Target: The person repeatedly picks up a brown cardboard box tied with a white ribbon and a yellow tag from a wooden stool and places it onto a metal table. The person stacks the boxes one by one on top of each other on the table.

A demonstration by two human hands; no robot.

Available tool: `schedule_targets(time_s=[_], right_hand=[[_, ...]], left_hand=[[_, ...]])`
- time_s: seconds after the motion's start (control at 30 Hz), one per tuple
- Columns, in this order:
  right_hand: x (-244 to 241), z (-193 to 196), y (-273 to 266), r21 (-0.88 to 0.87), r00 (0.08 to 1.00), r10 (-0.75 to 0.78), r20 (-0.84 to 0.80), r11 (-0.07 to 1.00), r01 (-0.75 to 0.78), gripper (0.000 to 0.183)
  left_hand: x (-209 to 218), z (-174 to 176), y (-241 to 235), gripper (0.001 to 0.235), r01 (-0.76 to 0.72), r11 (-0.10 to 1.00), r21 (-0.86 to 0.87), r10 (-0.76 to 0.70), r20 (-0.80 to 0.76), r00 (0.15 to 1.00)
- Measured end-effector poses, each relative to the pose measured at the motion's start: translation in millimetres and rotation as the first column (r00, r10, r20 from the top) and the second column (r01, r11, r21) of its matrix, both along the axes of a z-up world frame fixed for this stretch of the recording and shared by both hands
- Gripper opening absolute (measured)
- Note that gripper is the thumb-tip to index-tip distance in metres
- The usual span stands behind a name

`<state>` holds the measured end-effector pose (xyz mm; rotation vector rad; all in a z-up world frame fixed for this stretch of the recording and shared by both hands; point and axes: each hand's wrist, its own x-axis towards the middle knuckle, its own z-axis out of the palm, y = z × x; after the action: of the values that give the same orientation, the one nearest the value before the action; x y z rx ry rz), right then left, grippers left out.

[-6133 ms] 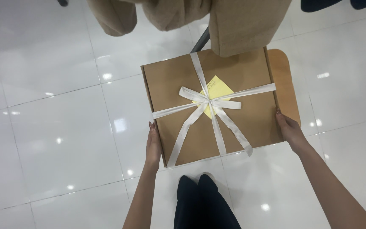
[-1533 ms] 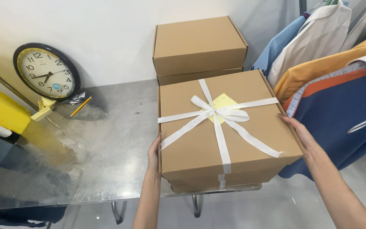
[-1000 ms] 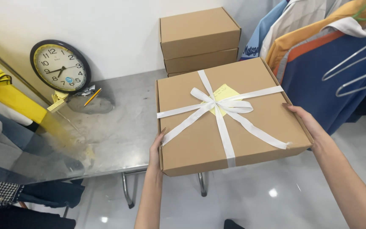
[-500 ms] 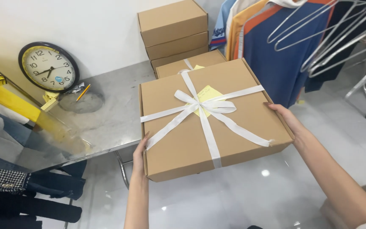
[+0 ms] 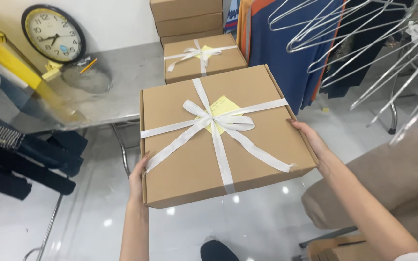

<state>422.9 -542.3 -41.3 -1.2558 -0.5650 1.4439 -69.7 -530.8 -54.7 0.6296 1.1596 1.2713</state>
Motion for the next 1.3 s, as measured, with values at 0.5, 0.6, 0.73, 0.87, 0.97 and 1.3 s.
schedule_targets(time_s=[0.5,0.6,0.73,0.87,0.97,1.3], right_hand=[[12,-11,-173,0.034,0.997,0.082,-0.008,0.996,-0.081,0.063],[10,-18,-217,-0.023,0.997,0.072,0.016,0.997,-0.071,0.068],[12,-42,-274,-0.044,0.996,0.079,0.03,0.996,-0.077,0.069],[21,-65,-343,-0.125,0.997,0.05,0.058,0.991,-0.043,0.076],[3,-42,-399,-0.18,0.997,0.029,0.075,0.984,-0.015,0.076],[59,-83,-510,-0.304,0.997,-0.047,0.069,0.95,0.066,0.078]], left_hand=[[29,7,-228,0.075,-0.028,1.0,-0.003,0.028,0.002,1.0],[25,-8,-267,0.072,-0.029,1.0,-0.008,0.029,-0.007,1.0],[25,-17,-336,0.075,-0.013,0.999,-0.041,0.012,-0.01,1.0],[18,-69,-373,0.075,0.014,0.998,-0.065,-0.015,-0.006,1.0],[30,-49,-416,0.076,0.042,0.994,-0.103,-0.047,-0.04,0.998],[112,21,-531,0.082,0.214,0.929,-0.3,-0.282,-0.204,0.937]])
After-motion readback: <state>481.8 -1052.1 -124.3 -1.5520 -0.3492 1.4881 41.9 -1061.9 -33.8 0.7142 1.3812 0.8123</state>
